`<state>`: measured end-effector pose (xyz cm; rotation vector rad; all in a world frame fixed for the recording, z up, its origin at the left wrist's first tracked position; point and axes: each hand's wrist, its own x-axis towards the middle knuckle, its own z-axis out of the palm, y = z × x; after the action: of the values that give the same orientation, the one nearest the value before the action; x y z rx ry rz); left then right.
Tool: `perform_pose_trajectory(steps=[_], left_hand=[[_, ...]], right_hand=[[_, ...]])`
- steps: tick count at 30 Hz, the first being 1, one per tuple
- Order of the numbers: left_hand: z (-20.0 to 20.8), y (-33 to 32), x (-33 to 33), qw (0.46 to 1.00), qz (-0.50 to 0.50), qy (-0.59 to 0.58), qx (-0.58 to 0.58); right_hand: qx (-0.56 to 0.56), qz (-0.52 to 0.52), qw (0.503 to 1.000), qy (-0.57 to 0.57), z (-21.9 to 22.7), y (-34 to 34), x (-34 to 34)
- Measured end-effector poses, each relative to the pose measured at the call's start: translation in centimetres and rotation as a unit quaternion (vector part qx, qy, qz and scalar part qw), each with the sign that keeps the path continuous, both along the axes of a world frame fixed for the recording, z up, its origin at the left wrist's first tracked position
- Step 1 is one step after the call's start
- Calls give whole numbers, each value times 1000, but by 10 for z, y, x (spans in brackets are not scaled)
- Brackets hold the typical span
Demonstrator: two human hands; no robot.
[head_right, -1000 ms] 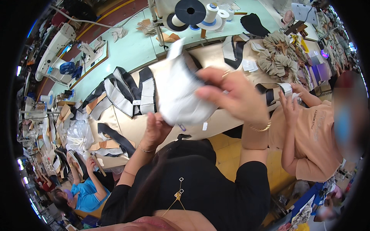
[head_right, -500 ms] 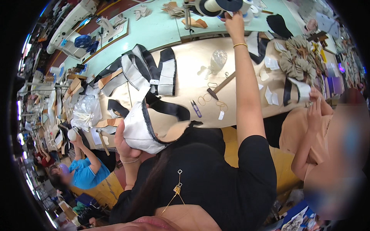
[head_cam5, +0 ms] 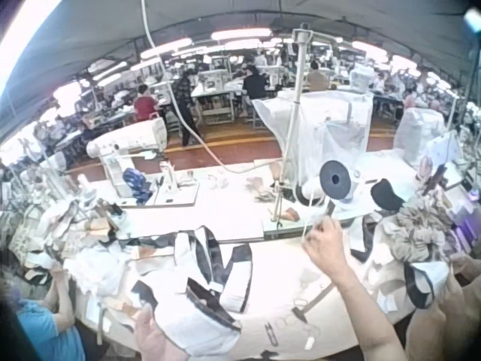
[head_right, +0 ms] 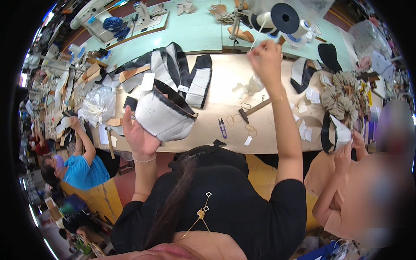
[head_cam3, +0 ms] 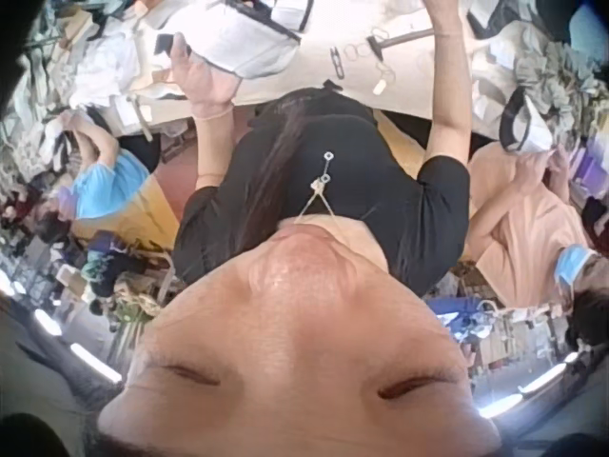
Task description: The person applies a liquid from a plastic bottle onto the edges of white and black fabric pieces on a worktable. The person repeatedly squeezes the bottle to dispense the liquid along seams, then sets the bottle down and adjusts the fabric pieces by hand.
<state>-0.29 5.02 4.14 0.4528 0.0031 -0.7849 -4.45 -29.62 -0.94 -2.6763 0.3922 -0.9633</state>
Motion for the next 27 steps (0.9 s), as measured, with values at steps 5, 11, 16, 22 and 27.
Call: perform_pose_trajectory(steps=[5,11,16,22,27], left_hand=[[-11,8,1,989,87,-95,76],[-41,36,17,822,156,-295,461],[-39,62,33,983,108,-29,145],[-34,97,35,975,167,-40,142],[-29,94,27,941,221,-82,244]], right_hand=[[208,320,918,105,35,131,-51],[270,575,748,192,45,236,-63],[529,336,731,270,24,216,-30],[367,189,901,136,6,105,-46],[223,90,934,263,-8,38,-40]])
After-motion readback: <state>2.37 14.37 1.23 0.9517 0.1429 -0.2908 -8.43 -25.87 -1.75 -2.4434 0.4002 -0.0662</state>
